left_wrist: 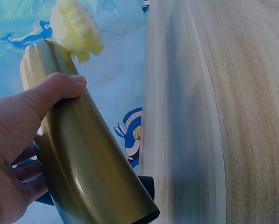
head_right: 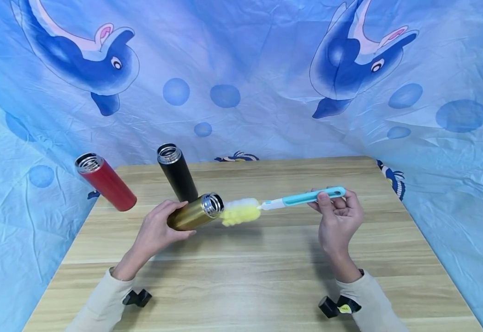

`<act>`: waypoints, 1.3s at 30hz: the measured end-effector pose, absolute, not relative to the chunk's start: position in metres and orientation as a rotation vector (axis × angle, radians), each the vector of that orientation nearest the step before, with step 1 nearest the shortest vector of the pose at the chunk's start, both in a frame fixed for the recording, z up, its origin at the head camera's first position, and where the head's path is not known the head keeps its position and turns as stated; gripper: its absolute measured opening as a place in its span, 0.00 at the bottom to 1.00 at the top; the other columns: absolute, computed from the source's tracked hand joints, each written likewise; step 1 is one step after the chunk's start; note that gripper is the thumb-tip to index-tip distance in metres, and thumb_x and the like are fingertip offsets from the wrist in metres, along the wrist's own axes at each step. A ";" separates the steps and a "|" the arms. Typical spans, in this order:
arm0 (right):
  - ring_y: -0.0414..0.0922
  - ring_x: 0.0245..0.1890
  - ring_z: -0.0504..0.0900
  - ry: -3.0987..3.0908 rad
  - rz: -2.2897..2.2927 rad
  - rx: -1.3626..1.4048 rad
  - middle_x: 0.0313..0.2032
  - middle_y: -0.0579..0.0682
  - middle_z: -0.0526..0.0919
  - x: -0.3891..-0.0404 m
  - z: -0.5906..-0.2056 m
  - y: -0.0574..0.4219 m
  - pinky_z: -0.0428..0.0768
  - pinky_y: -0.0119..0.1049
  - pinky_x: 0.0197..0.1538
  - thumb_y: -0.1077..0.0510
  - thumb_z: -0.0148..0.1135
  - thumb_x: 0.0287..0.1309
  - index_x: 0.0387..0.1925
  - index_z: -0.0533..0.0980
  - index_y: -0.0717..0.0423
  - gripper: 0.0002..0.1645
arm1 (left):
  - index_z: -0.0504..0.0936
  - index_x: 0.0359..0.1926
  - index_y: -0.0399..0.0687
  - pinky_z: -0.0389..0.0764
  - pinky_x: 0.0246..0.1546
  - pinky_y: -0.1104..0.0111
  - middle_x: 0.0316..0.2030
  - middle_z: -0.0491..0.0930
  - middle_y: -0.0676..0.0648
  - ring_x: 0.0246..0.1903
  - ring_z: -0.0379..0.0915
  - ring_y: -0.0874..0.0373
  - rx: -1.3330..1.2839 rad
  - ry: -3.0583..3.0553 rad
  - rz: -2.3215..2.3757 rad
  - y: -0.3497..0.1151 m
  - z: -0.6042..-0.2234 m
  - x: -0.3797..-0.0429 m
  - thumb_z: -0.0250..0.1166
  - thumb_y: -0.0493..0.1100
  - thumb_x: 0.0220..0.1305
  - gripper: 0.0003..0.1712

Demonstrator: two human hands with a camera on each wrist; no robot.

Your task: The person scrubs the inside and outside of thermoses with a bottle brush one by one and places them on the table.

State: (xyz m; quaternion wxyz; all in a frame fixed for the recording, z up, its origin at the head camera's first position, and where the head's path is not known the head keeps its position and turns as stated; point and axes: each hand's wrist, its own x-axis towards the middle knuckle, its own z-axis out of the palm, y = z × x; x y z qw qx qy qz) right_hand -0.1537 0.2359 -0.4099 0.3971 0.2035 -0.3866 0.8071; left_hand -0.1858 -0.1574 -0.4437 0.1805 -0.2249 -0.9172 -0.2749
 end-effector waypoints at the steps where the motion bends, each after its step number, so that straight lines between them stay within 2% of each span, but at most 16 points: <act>1: 0.58 0.36 0.90 -0.980 2.046 0.519 0.34 0.72 0.85 -0.153 -0.410 0.236 0.87 0.44 0.38 0.86 0.52 0.59 0.44 0.67 0.87 0.10 | 0.84 0.57 0.44 0.82 0.40 0.56 0.45 0.83 0.47 0.40 0.79 0.53 -0.631 -2.595 -0.774 -0.157 -0.443 -0.186 0.88 0.52 0.36 0.44; 13: 0.58 0.34 0.90 -0.897 2.091 0.506 0.33 0.71 0.85 -0.150 -0.403 0.232 0.87 0.44 0.36 0.85 0.52 0.60 0.44 0.67 0.86 0.10 | 0.83 0.58 0.43 0.81 0.38 0.57 0.46 0.83 0.44 0.39 0.79 0.51 -0.561 -2.636 -0.772 -0.159 -0.441 -0.186 0.87 0.54 0.38 0.44; 23: 0.57 0.32 0.90 -0.877 2.082 0.429 0.32 0.71 0.85 -0.152 -0.397 0.230 0.87 0.41 0.34 0.84 0.53 0.61 0.43 0.68 0.84 0.09 | 0.84 0.57 0.44 0.78 0.34 0.61 0.46 0.84 0.45 0.37 0.78 0.54 -0.555 -2.683 -0.795 -0.159 -0.439 -0.185 0.85 0.58 0.39 0.44; 30: 0.56 0.31 0.90 -0.842 2.112 0.341 0.31 0.69 0.85 -0.155 -0.399 0.237 0.86 0.39 0.33 0.81 0.57 0.61 0.43 0.69 0.81 0.10 | 0.84 0.58 0.45 0.84 0.37 0.63 0.49 0.85 0.48 0.39 0.82 0.56 -0.562 -2.756 -1.024 -0.157 -0.437 -0.182 0.84 0.60 0.41 0.44; 39: 0.56 0.29 0.89 -0.799 2.119 0.225 0.31 0.71 0.85 -0.160 -0.402 0.248 0.86 0.40 0.32 0.78 0.63 0.59 0.45 0.69 0.80 0.14 | 0.85 0.54 0.50 0.84 0.40 0.63 0.42 0.86 0.53 0.38 0.82 0.60 -0.562 -2.815 -1.300 -0.155 -0.439 -0.183 0.83 0.61 0.44 0.38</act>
